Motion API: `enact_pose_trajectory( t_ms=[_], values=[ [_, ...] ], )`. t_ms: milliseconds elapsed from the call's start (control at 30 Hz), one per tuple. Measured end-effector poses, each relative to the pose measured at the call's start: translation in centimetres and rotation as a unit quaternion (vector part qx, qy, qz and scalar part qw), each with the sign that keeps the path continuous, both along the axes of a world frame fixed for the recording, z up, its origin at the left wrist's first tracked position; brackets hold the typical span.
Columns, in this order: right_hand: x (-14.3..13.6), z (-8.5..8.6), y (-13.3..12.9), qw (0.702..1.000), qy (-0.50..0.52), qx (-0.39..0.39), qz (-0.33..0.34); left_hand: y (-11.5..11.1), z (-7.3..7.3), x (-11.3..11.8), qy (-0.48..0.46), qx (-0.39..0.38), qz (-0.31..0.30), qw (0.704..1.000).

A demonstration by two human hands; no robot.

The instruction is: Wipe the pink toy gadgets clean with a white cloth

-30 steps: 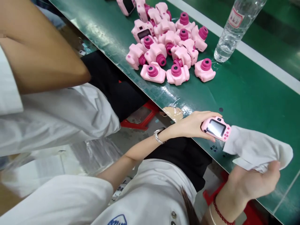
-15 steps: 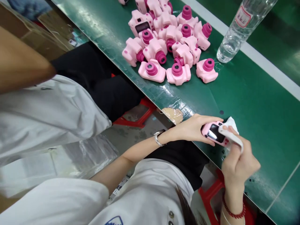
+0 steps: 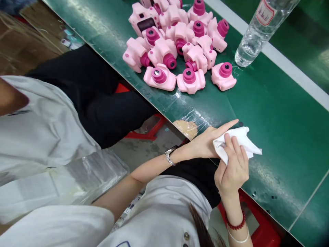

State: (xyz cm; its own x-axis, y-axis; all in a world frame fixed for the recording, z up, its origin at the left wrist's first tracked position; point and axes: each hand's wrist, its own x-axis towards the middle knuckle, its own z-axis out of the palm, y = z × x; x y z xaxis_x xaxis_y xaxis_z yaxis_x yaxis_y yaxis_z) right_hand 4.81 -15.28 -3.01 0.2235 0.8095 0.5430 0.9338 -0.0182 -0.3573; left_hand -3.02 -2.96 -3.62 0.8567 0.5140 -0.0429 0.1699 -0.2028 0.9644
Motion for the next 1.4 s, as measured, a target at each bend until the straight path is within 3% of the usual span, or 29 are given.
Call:
enact_pose_trajectory(
  t_ms=[67, 133, 167, 233, 300, 400, 533, 600, 733, 800, 867, 1000, 1167, 1300, 1400],
  values=[
    [-0.2, -0.2, -1.8, 0.998, 0.040, 0.008, 0.044, 0.1, -0.1, 0.1, -0.011, -0.011, -0.004, 1.000],
    [0.3, -0.5, -4.1, 0.986, 0.165, -0.007, 0.037, 0.2, -0.2, 0.2, -0.022, -0.016, -0.006, 1.000],
    [1.0, -0.8, -5.3, 0.968, 0.252, -0.015, 0.002, 0.3, -0.3, 0.2, -0.028, -0.015, -0.011, 0.999],
    [3.0, -1.6, -7.5, 0.902, 0.417, -0.016, -0.107, 0.4, -0.2, 0.3, -0.038, -0.006, -0.027, 0.999],
    [5.9, -2.6, -9.2, 0.861, 0.479, 0.016, -0.171, 0.6, -0.1, 0.2, -0.040, 0.001, -0.038, 0.998],
    [10.9, -3.9, -10.4, 0.809, 0.543, 0.080, -0.211, 0.6, 0.1, 0.1, -0.039, 0.001, -0.035, 0.999],
    [16.6, -4.4, -9.5, 0.777, 0.558, 0.165, -0.239, 0.6, 0.2, 0.1, -0.034, 0.006, -0.036, 0.999],
    [18.3, -4.2, -8.0, 0.768, 0.571, 0.188, -0.222, 0.6, 0.2, 0.1, -0.039, 0.008, -0.035, 0.999],
    [19.2, -3.6, -5.1, 0.731, 0.641, 0.177, -0.154, 0.6, 0.4, 0.1, -0.039, -0.004, -0.029, 0.999],
    [18.9, -3.8, -4.5, 0.707, 0.668, 0.167, -0.162, 0.5, 0.5, 0.1, -0.043, -0.013, -0.025, 0.999],
    [18.7, -4.2, -4.6, 0.706, 0.668, 0.163, -0.169, 0.5, 0.6, 0.1, -0.048, -0.017, -0.014, 0.999],
    [19.0, -4.9, -5.6, 0.742, 0.635, 0.154, -0.151, 0.3, 0.6, 0.2, -0.048, -0.014, 0.007, 0.999],
    [18.6, -4.5, -5.9, 0.727, 0.643, 0.172, -0.170, 0.0, 0.4, 0.4, -0.081, -0.006, 0.027, 0.996],
    [18.5, -4.6, -5.9, 0.745, 0.631, 0.154, -0.149, -0.7, 0.3, 0.4, -0.091, -0.022, 0.055, 0.994],
    [18.9, -5.0, -6.0, 0.734, 0.640, 0.165, -0.159, -1.6, 0.7, 0.3, -0.072, -0.037, 0.050, 0.995]
  ],
)
